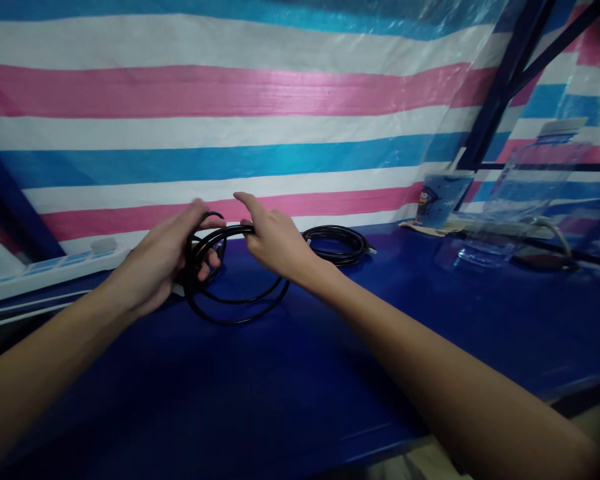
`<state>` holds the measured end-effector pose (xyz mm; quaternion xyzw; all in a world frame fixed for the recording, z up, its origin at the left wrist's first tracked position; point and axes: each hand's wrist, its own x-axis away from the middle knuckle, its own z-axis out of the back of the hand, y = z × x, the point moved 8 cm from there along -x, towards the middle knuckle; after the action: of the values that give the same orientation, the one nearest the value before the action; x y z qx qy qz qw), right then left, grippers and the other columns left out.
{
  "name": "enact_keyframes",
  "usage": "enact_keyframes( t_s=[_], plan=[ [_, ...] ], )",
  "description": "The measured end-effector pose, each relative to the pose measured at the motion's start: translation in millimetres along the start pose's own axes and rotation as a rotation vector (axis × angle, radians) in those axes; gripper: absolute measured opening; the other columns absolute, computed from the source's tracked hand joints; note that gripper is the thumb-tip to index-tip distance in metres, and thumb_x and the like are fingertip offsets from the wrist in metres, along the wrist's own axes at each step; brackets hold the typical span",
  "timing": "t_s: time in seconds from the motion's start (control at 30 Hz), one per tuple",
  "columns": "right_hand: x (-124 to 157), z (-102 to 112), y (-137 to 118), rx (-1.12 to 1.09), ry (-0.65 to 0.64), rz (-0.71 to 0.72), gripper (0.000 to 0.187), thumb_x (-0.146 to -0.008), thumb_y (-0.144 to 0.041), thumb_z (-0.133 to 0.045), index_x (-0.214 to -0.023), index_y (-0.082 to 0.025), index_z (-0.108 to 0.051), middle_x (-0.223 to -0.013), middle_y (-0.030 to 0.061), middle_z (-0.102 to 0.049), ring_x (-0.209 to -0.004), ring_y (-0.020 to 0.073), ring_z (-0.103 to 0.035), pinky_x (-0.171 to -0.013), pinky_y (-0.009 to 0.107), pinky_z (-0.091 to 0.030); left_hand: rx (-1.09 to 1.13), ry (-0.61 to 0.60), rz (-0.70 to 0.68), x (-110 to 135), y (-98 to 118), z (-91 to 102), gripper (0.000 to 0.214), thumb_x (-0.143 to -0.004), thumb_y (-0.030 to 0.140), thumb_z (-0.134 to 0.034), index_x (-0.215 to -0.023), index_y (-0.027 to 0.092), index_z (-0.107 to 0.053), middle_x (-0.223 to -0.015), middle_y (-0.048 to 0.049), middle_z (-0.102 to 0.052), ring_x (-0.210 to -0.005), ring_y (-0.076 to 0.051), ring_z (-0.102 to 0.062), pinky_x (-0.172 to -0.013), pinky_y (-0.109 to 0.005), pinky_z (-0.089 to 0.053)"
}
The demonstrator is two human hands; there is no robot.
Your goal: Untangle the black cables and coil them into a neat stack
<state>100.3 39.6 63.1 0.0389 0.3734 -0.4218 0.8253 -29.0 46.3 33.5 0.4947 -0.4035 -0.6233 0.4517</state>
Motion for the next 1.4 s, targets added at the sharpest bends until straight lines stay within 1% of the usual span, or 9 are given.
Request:
enact_keyframes(
  t_s=[0.13,0.37,0.47,0.57,0.7,0.83,0.93,1.13,1.4],
  plan=[
    [1.4,1.7,-13.5,0.102,-0.039,0.109,0.053,-0.078,-0.007,-0.044,-0.131,-0.01,-0.049,-0.102,0.0132,-0.063,-0.089,0.023,-0.056,-0.072,0.031,-0.038,-0.264,-0.033,-0.163,11.6,12.8,-17.8,0.071,-0.063,0.029,-0.074,-0.129,0.022,-0.047,-0.054,0.0056,-0.055,-0.03,-0.008,-0.043,-0.027,-0.019,-0.029],
    [-4.4,5.1,-4.1,-0.302,-0.099,0.123,0.007,-0.077,-0.018,-0.051,-0.08,-0.013,-0.055,-0.079,0.0039,-0.057,-0.071,0.0134,-0.05,-0.063,0.025,-0.035,-0.103,-0.015,-0.381,19.1,24.9,-16.2,0.042,-0.076,0.033,-0.063,-0.116,0.024,-0.052,-0.069,0.0009,-0.066,-0.05,-0.012,-0.059,-0.047,-0.023,-0.047],
    [-5.2,8.0,11.0,-0.401,-0.01,0.025,0.005,-0.078,-0.016,-0.049,-0.082,-0.016,-0.052,-0.071,0.0005,-0.055,-0.065,0.0119,-0.047,-0.059,0.025,-0.032,-0.152,0.276,-0.435,12.8,26.5,15.9,0.036,-0.087,0.045,-0.048,-0.107,0.018,-0.06,-0.077,-0.0042,-0.068,-0.07,-0.016,-0.064,-0.064,-0.028,-0.051],
    [-3.8,9.6,18.5,-0.422,0.044,-0.035,0.012,-0.079,-0.013,-0.048,-0.088,-0.018,-0.054,-0.064,-0.0016,-0.052,-0.059,0.0112,-0.044,-0.057,0.026,-0.03,-0.382,0.542,-0.396,0.5,17.8,52.2,0.041,-0.078,0.038,-0.063,-0.111,0.013,-0.059,-0.107,-0.0107,-0.066,-0.099,-0.021,-0.061,-0.088,-0.036,-0.047],
    [-4.0,13.4,16.7,-0.447,0.075,-0.015,0.01,-0.079,-0.014,-0.05,-0.087,-0.017,-0.055,-0.068,-0.0001,-0.055,-0.062,0.0112,-0.046,-0.06,0.026,-0.033,-0.629,0.316,-0.3,-24.1,-1.3,55.7,0.046,-0.079,0.045,-0.055,-0.113,0.014,-0.06,-0.119,-0.0138,-0.062,-0.11,-0.028,-0.056,-0.095,-0.045,-0.042],
    [-6.3,14.8,18.1,-0.386,0.072,0.009,0.011,-0.079,-0.015,-0.05,-0.086,-0.015,-0.059,-0.077,0.003,-0.061,-0.071,0.0129,-0.051,-0.064,0.026,-0.035,-1.066,-0.158,-0.572,-14.9,-5.2,7.0,0.036,-0.082,0.046,-0.051,-0.105,0.023,-0.066,-0.112,-0.0073,-0.067,-0.106,-0.027,-0.057,-0.097,-0.042,-0.038],
    [-7.3,11.8,17.3,-0.309,-0.01,0.082,0.016,-0.078,-0.014,-0.049,-0.088,-0.013,-0.062,-0.086,0.0058,-0.065,-0.079,0.0149,-0.055,-0.069,0.026,-0.038,-1.164,-0.393,-0.478,-13.5,-29.2,-6.0,0.037,-0.082,0.041,-0.051,-0.113,0.024,-0.064,-0.117,-0.0078,-0.066,-0.106,-0.026,-0.058,-0.093,-0.039,-0.041],
    [-3.4,6.2,25.3,-0.034,-0.259,0.133,0.03,-0.074,-0.011,-0.047,-0.096,-0.01,-0.068,-0.096,0.012,-0.069,-0.082,0.0182,-0.057,-0.067,0.027,-0.039,-1.381,-0.261,-0.22,-36.6,-54.0,36.9,0.038,-0.087,0.031,-0.04,-0.115,0.018,-0.062,-0.118,-0.0157,-0.064,-0.106,-0.034,-0.059,-0.083,-0.041,-0.042],
    [-2.5,18.4,46.5,0.067,-0.341,0.034,0.032,-0.072,-0.012,-0.047,-0.095,-0.011,-0.07,-0.094,0.0127,-0.069,-0.08,0.0195,-0.059,-0.066,0.029,-0.04,-1.611,-0.083,-0.042,-41.3,-58.2,76.5,0.046,-0.091,0.043,-0.029,-0.113,0.013,-0.056,-0.113,-0.021,-0.064,-0.097,-0.037,-0.061,-0.072,-0.041,-0.043]
  ],
)
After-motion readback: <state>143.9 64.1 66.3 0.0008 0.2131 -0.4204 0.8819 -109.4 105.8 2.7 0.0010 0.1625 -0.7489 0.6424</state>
